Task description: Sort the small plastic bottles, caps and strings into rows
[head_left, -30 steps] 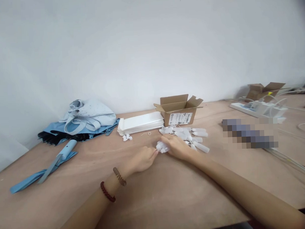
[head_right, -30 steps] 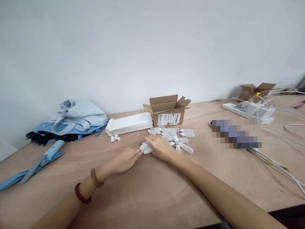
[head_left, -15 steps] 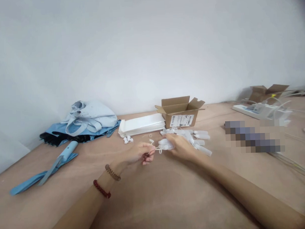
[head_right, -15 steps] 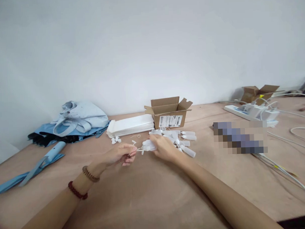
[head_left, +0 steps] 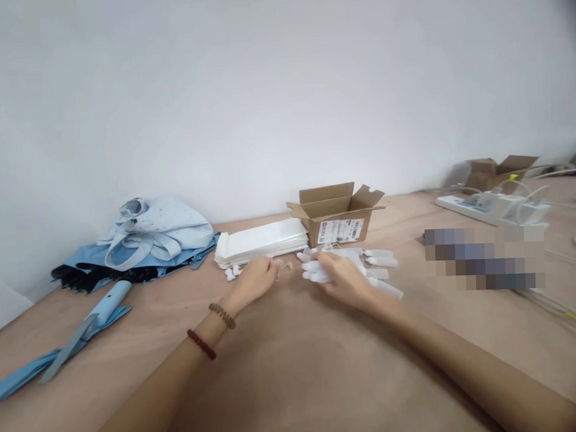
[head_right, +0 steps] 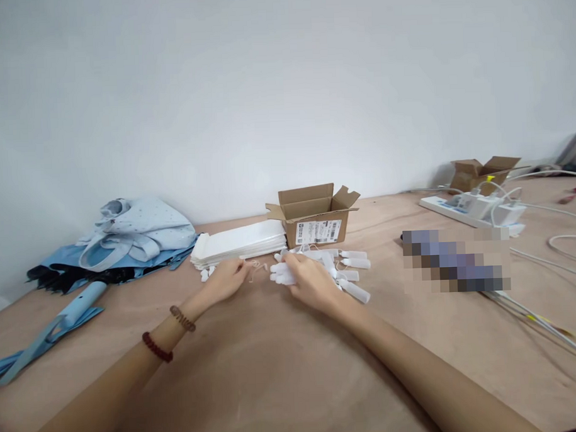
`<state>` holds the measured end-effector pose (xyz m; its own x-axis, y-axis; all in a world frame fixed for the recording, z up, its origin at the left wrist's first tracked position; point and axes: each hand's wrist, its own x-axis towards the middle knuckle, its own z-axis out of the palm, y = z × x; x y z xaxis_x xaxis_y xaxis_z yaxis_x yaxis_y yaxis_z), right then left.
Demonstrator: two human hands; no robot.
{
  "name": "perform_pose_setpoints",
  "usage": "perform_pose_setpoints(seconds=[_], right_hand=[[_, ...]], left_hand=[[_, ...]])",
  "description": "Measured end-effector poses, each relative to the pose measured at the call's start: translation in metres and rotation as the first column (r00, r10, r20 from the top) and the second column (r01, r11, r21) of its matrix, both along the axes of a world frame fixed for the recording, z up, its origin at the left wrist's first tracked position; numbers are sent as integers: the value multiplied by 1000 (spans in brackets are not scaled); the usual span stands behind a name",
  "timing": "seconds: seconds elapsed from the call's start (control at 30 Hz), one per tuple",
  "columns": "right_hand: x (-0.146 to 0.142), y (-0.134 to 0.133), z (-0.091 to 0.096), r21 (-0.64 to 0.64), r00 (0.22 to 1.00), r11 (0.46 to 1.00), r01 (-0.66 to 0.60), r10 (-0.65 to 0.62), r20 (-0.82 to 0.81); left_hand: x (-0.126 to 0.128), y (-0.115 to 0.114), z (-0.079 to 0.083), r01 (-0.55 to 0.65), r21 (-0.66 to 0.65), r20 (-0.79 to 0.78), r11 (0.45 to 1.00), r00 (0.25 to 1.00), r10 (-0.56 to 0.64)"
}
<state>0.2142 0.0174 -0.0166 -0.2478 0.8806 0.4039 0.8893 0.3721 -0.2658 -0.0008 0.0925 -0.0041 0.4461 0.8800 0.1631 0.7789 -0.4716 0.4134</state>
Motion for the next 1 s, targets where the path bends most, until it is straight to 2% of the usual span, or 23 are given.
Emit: perform_pose_setpoints(seconds=[0.07,0.17,0.33,0.43,0.53,0.7,0.77,0.87,0.93,1.0], right_hand=[[1,-1,3,-13,999,999,39,-39,-6],[1,-4,12,-28,996,996,84,-85,-29],[9,0,22,55,982,987,152,-144,-125],[20,5,25,110,962,973,202,-176,-208],[31,9,28,118,936,956,269,-230,-265],[44,12,34,115,898,920,374,-328,-294],[45,12,34,117,892,915,387,-338,-301],[45,12,34,135,897,919,371,-317,-308],[45,13,32,154,909,927,342,-285,-305],[44,13,31,165,923,939,302,-245,-296]], left_hand=[[3,3,3,-11,76,-145,997,989,22],[6,5,8,-8,166,-217,986,975,44],[10,0,8,-31,223,-182,974,981,73],[9,-6,3,34,249,-156,968,988,5],[5,-10,-4,99,262,-203,960,978,-46],[15,-14,-6,133,402,-186,906,981,-61],[29,-15,-4,180,353,-128,918,981,-143],[57,-18,-6,285,191,7,939,957,-291],[76,-20,-12,301,134,66,944,948,-312],[91,-25,-21,294,147,92,945,947,-308]])
